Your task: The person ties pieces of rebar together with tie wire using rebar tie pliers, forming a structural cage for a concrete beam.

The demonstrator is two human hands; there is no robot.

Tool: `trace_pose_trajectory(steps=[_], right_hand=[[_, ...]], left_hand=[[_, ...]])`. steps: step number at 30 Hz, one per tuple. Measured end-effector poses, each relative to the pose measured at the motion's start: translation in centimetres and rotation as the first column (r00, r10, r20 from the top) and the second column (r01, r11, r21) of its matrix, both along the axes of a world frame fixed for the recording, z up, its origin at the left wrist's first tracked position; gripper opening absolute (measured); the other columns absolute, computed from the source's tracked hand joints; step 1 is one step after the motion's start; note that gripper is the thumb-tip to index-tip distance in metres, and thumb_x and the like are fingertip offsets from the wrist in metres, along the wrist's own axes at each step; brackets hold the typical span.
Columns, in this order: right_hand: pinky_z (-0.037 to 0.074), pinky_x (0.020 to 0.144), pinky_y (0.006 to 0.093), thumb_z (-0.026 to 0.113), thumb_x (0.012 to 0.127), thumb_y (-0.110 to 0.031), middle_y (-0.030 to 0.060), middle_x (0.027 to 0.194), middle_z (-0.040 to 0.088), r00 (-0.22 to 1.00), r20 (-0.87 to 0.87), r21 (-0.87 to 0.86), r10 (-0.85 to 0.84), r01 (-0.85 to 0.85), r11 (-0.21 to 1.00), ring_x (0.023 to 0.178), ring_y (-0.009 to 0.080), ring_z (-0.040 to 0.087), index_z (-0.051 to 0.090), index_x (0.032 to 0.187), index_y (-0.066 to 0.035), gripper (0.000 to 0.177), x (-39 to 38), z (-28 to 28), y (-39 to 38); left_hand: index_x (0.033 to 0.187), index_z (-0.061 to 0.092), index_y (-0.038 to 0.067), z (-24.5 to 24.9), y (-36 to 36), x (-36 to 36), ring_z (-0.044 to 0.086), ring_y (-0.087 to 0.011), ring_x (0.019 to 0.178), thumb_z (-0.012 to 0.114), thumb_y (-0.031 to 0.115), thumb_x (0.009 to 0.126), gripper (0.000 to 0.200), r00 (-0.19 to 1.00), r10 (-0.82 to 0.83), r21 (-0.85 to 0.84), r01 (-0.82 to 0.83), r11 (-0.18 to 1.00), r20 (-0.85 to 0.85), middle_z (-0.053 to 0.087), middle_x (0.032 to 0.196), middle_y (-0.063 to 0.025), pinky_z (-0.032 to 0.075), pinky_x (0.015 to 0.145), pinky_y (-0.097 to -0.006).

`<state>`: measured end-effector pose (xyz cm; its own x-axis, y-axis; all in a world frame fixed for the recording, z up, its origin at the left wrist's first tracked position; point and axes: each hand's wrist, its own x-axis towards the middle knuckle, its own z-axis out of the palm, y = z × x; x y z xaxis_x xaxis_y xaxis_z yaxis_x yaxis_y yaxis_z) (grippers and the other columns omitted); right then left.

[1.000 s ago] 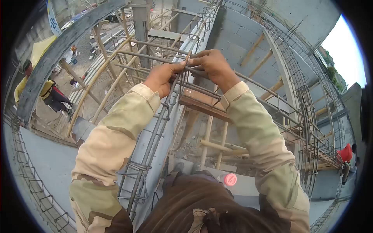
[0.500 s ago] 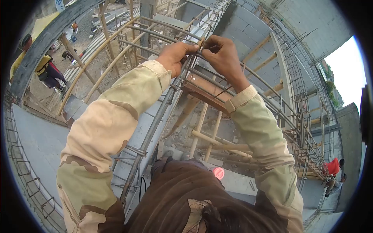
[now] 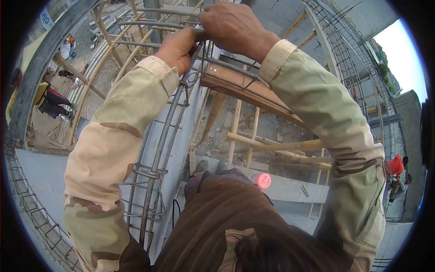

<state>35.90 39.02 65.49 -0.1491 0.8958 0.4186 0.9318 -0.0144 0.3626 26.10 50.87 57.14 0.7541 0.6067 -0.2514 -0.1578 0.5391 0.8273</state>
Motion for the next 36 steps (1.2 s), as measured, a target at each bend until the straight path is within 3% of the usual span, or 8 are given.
trace_pose_trajectory(steps=[8,13,17,27,30,31,33,36], right_hand=[[0.055,0.07,0.0477,0.071,0.079,-0.012,0.0159,0.082,0.068,0.877,-0.478,0.305,0.045,0.118,0.945,0.079,0.039,0.068,0.071,0.082,-0.002,0.011,-0.7,-4.0,-1.8],[0.053,0.07,0.0497,0.069,0.081,-0.014,0.0184,0.077,0.068,0.759,-0.605,0.372,0.239,0.004,0.928,0.075,0.0406,0.067,0.072,0.076,-0.002,0.014,1.5,-3.9,-2.0],[0.054,0.07,0.0519,0.068,0.077,-0.015,0.0227,0.073,0.068,0.734,-0.672,0.237,0.102,0.082,0.968,0.071,0.0447,0.067,0.072,0.072,-0.001,0.015,1.5,-2.8,-1.7],[0.055,0.074,0.0499,0.067,0.076,-0.018,0.0243,0.074,0.067,0.555,-0.806,0.311,0.205,0.102,0.945,0.074,0.0435,0.068,0.073,0.074,0.001,0.02,3.4,-4.6,-0.2],[0.055,0.075,0.0494,0.067,0.077,-0.017,0.0244,0.075,0.068,0.534,-0.82,0.309,0.207,0.11,0.945,0.075,0.0434,0.068,0.073,0.075,0.002,0.02,3.7,-4.6,0.1],[0.055,0.075,0.0492,0.067,0.077,-0.016,0.0247,0.075,0.068,0.485,-0.86,0.253,0.159,0.135,0.958,0.075,0.0433,0.068,0.073,0.076,0.002,0.02,3.8,-4.6,0.2],[0.055,0.076,0.0495,0.067,0.078,-0.015,0.0253,0.076,0.068,0.473,-0.86,0.264,0.19,0.094,0.96,0.076,0.0435,0.069,0.073,0.076,0.003,0.019,3.8,-4.7,0.1],[0.055,0.076,0.0493,0.067,0.077,-0.012,0.026,0.077,0.068,0.502,-0.838,0.303,0.215,0.1,0.948,0.078,0.0444,0.069,0.074,0.077,0.002,0.016,3.6,-4.4,0.0]], left_hand=[[0.115,0.068,-0.008,0.1,-2.3,-1.7,0.065,-0.0172,0.086,0.063,-0.007,0.087,0.028,0.999,0.04,0.213,-0.046,0.976,0.034,0.071,0.109,-0.0124,0.052,0.076,-0.0297],[0.12,0.064,-0.009,0.2,-4.4,-2.2,0.068,-0.0187,0.109,0.064,-0.012,0.082,0.039,0.98,0.114,0.818,0.071,0.57,-0.165,0.07,0.121,-0.0136,0.052,0.091,-0.0298],[0.132,0.051,-0.012,2.0,-6.7,-3.1,0.063,-0.0353,0.127,0.081,-0.002,0.069,0.07,0.972,0.101,0.947,0.18,0.266,-0.213,0.068,0.128,-0.0265,0.051,0.101,-0.0394],[0.126,0.054,-0.017,5.1,-6.5,-3.7,0.056,-0.0462,0.131,0.05,-0.016,0.074,0.052,0.925,0.228,0.952,0.297,0.069,-0.305,0.063,0.128,-0.0361,0.047,0.109,-0.0462],[0.101,0.067,-0.015,10.2,-6.6,-3.9,0.074,-0.0384,0.103,0.052,-0.007,0.085,0.023,0.741,0.238,0.719,0.669,-0.188,-0.628,0.075,0.096,-0.027,0.057,0.091,-0.0472],[0.101,0.067,-0.015,12.1,-6.9,-3.7,0.074,-0.0384,0.103,0.052,-0.007,0.085,0.023,0.741,0.264,0.723,0.667,-0.18,-0.617,0.075,0.096,-0.027,0.057,0.091,-0.0472],[0.094,0.069,-0.013,14.8,-6.8,-3.0,0.076,-0.0301,0.072,0.053,-0.001,0.093,0.02,0.538,0.182,0.567,0.77,0.291,-0.823,0.075,0.08,-0.0201,0.061,0.071,-0.0443],[0.1,0.072,-0.007,17.2,-3.3,-1.3,0.058,-0.0129,0.048,0.049,0.01,0.106,0.029,0.44,0.138,0.454,0.78,0.43,-0.887,0.069,0.074,-0.0102,0.046,0.045,-0.0282]])
